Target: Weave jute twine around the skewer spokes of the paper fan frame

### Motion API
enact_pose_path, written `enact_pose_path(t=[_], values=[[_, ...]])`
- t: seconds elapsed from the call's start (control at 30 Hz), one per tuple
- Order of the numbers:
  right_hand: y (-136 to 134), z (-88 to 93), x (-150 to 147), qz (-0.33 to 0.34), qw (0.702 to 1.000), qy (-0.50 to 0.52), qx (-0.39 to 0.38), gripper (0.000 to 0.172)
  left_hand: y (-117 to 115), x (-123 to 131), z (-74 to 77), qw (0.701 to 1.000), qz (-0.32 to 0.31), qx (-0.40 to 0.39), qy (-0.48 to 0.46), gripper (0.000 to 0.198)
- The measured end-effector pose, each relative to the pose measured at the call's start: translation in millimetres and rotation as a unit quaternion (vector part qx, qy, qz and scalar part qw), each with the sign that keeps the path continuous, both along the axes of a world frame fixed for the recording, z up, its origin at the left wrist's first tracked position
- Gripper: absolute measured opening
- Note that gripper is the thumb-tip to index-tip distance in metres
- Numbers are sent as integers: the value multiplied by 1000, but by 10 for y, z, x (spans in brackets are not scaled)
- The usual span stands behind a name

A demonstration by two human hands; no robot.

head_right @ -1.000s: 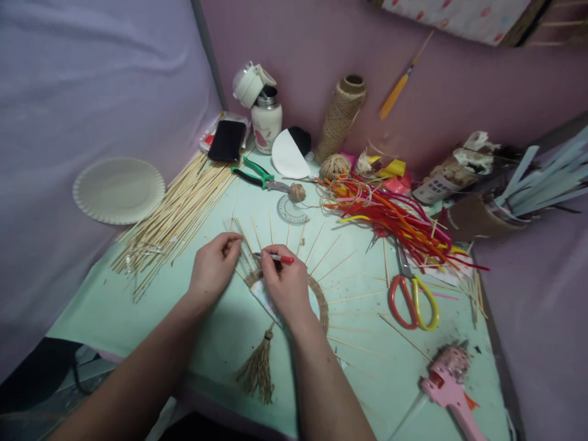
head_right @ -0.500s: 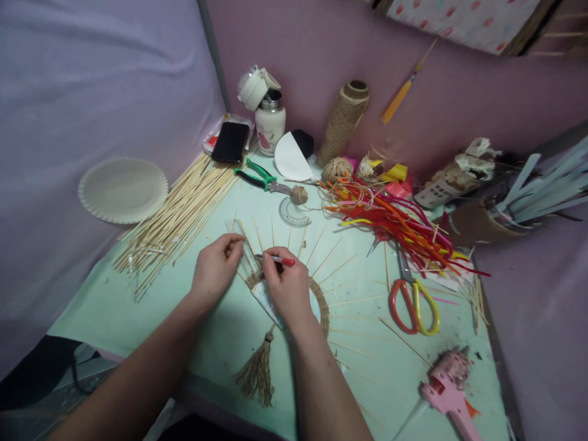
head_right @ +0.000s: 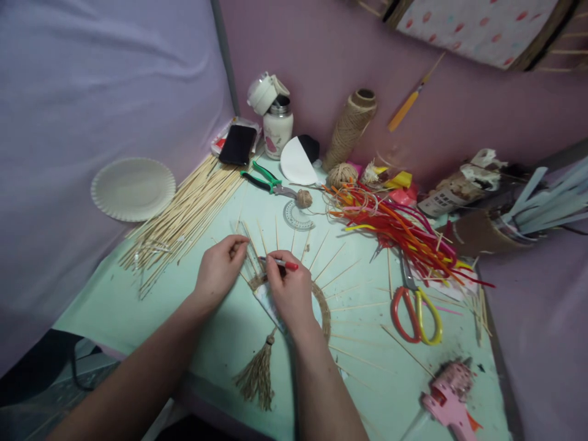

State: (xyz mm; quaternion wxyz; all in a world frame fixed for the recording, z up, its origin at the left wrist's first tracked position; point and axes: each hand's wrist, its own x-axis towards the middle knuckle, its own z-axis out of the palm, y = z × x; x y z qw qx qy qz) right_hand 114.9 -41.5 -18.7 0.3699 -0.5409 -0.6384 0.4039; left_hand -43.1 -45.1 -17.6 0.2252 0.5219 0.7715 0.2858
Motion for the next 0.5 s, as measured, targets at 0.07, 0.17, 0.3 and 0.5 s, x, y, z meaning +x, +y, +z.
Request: enact_pose_path(t=[0.07,0.17,0.3,0.5], values=[[-1,2,-2,-3,1000,0,3,25,-1,0,2,1000,0,-3,1,24],[1,17,-5,-8,1000,2,1,25,-3,1,5,1000,0,-7,9,24],[2,28,-5,-12,1000,8,0,25,0,2,2,1000,-1,-8,9,24],[2,9,0,-3,1000,1,6,25,-2,3,1,1000,-2,-3,3,24]])
